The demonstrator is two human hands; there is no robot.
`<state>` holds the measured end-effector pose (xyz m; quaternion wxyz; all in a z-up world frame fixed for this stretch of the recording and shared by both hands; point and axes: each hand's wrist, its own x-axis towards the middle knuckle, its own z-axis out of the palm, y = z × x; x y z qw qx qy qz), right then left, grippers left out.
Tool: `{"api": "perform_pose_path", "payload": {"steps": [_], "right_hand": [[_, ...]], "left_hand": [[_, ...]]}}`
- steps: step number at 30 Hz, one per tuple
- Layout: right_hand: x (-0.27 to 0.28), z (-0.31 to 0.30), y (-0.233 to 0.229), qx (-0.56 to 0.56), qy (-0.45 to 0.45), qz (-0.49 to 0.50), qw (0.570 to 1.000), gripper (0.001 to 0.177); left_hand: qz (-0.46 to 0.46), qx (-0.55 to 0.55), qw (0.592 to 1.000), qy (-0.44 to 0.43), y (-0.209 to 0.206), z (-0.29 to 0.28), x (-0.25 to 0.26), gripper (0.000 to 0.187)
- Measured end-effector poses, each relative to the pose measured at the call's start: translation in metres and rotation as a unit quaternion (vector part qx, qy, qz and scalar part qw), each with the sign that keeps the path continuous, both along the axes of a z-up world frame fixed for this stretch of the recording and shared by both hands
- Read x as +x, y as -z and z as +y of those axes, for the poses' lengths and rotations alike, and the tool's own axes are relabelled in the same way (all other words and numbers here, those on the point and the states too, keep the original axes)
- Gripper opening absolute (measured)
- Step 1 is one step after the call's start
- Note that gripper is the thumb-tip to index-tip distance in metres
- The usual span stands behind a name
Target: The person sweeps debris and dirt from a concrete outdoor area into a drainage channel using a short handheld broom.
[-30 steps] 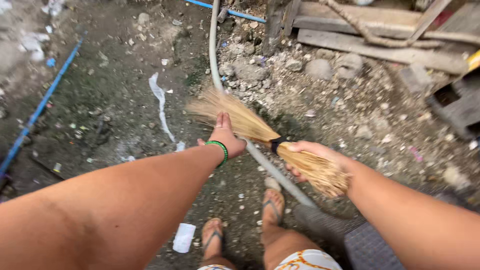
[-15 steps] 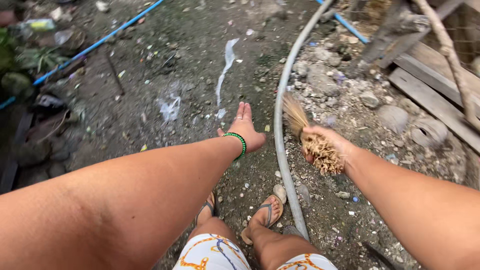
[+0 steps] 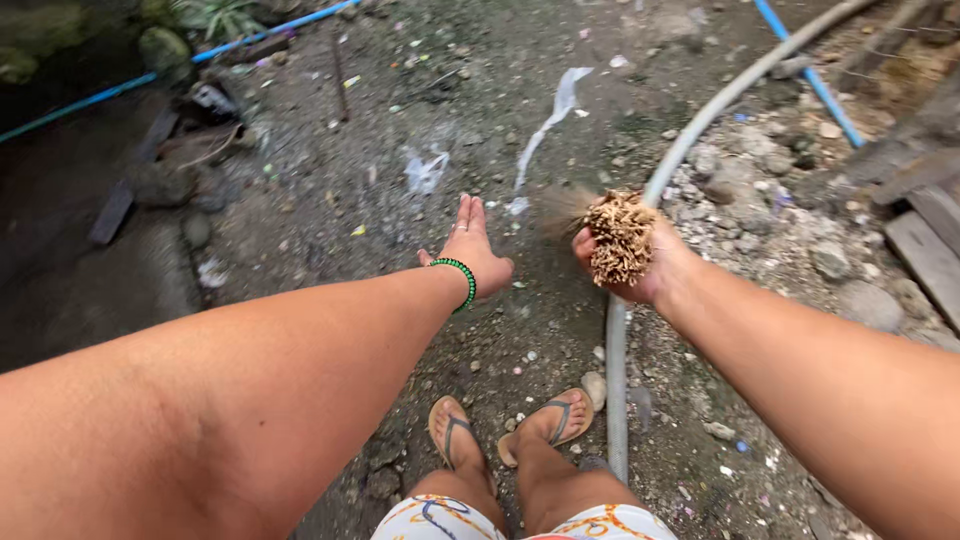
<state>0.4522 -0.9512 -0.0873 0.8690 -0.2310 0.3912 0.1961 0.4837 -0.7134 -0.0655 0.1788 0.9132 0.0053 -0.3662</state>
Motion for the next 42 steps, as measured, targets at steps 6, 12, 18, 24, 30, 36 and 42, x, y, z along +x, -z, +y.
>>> {"api": "perform_pose_path", "payload": {"steps": [6,12,18,24,30,36,42], "right_hand": [[-0.042,0.084,-0.016,-0.155,-0.287,0.031,0.945,0.024],[-0.038,0.165,0.02,0.107,-0.363,0.039,0.925,0.031],[0.068,0.14,0.051,-0.038,-0.463,-0.021,0.885,0.026],[0.048,0.182,-0.001,-0.416,-0.363,-0.036,0.833,0.019],[-0.031,0.197,-0.013,-0.093,-0.368,0.039,0.924,0.033],[0.0,0.169,0.024,-0.145,-0.454,0.066,0.877,0.042],[-0.043,0.194,0.009,-0.351,-0.405,-0.071,0.841,0.038]], "left_hand": [[-0.017,0.026,0.998,-0.05,0.003,0.085,-0.014,0.112],[-0.158,0.038,0.984,-0.073,-0.014,0.128,0.008,0.116],[-0.22,0.03,0.971,-0.083,-0.045,0.178,0.027,0.112],[-0.196,0.051,0.972,-0.115,-0.039,0.227,0.006,0.114],[-0.146,0.064,0.979,-0.127,-0.022,0.238,-0.008,0.117],[-0.152,0.064,0.978,-0.13,-0.018,0.245,-0.009,0.117],[-0.155,0.037,0.978,-0.135,-0.009,0.241,-0.009,0.115]]}}
